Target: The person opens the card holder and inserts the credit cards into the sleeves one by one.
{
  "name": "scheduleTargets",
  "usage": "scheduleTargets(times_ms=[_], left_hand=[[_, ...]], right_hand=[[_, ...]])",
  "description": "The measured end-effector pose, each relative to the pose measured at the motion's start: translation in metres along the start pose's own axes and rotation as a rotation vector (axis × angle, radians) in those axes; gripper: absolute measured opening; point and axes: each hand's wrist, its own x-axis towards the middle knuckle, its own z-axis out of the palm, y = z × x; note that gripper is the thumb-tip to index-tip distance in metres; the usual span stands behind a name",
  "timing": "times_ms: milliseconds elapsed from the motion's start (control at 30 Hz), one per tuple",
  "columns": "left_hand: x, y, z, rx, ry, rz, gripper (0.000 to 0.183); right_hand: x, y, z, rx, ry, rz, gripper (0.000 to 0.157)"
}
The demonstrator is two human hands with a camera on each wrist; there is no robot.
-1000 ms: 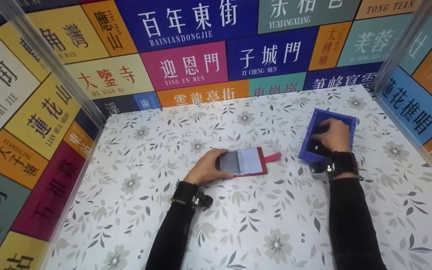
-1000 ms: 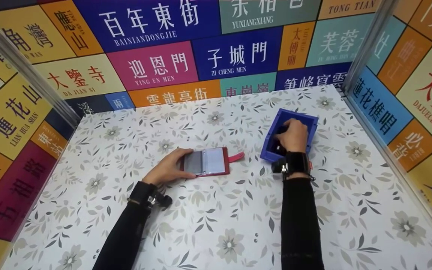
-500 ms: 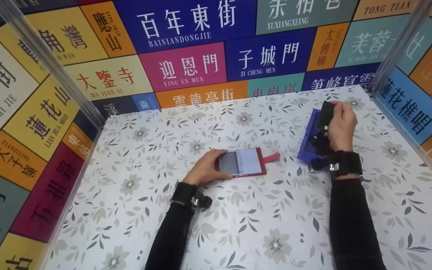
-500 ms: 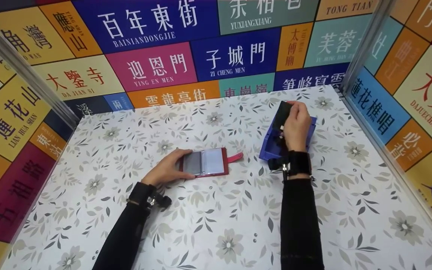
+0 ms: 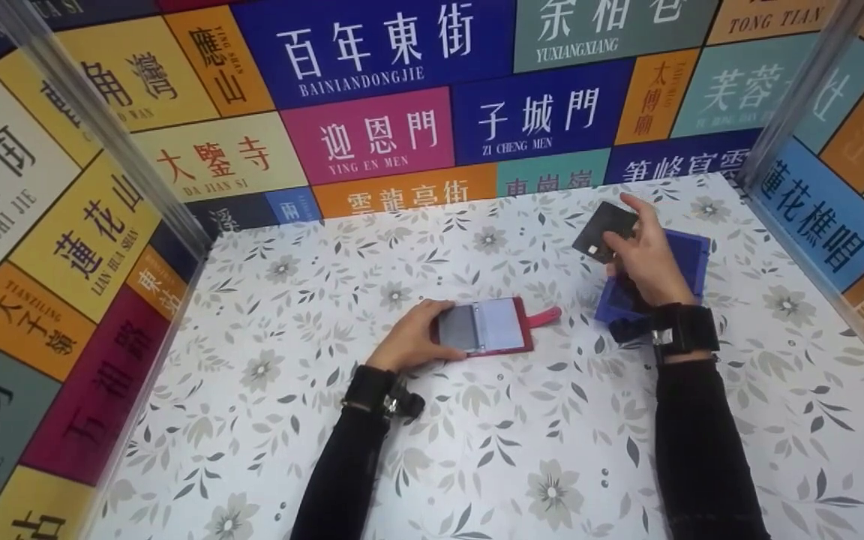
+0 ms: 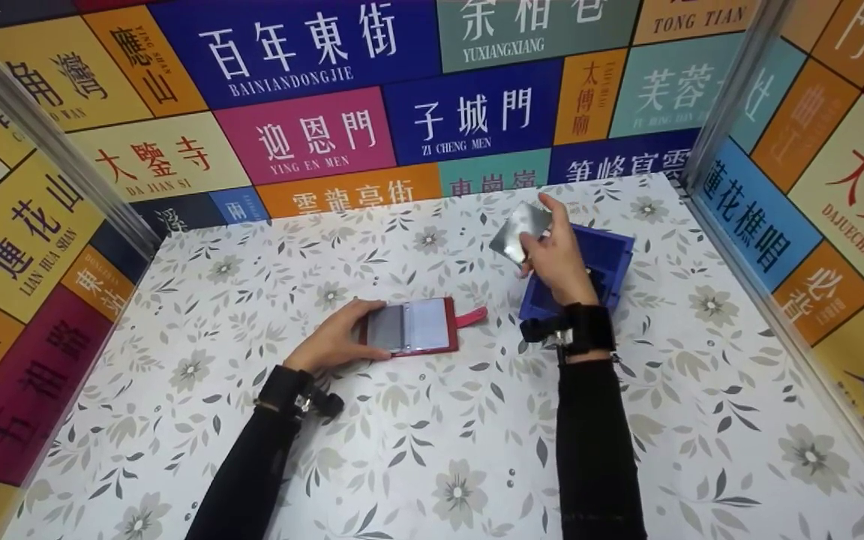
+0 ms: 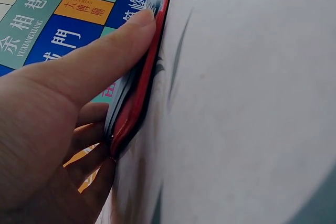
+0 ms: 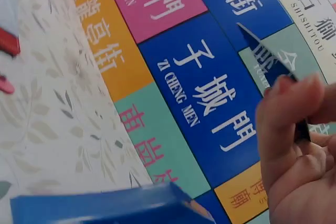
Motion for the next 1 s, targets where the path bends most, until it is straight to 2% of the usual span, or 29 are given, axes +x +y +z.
scheduleTargets(times_ms=[133, 233, 367, 467, 567, 833, 1000], left_hand=[[-0.001, 0.0, -0.001, -0.005, 0.005, -0.006, 0.095], [-0.002, -0.001, -0.002, 0.0, 0.007, -0.009, 0.095], [-0.001, -0.001, -0.001, 0.005, 0.004, 0.001, 0.095], [0.0, 0.0, -0.001, 0.005, 0.001, 0.011, 0.093], [0.0, 0.001, -0.001, 0.006, -0.001, 0.015, 0.092], [0.001, 0.001, -0.001, -0.009, -0.007, 0.0, 0.093], [0.001, -0.001, 0.0, -0.002, -0.007, -0.001, 0.093]], right_hand=[[0.002, 0.009, 0.031, -0.05, -0.059, -0.064, 0.066], [0.002, 0.025, 0.061, -0.082, -0.117, -0.069, 0.061], [-0.004, 0.048, 0.097, -0.237, -0.266, -0.033, 0.059], [-0.008, 0.062, 0.113, -0.356, -0.351, -0.023, 0.056], [-0.011, 0.069, 0.119, -0.409, -0.375, -0.02, 0.052], [-0.011, 0.078, 0.116, -0.423, -0.371, 0.025, 0.049], [-0.013, 0.076, 0.119, -0.47, -0.397, 0.094, 0.047]])
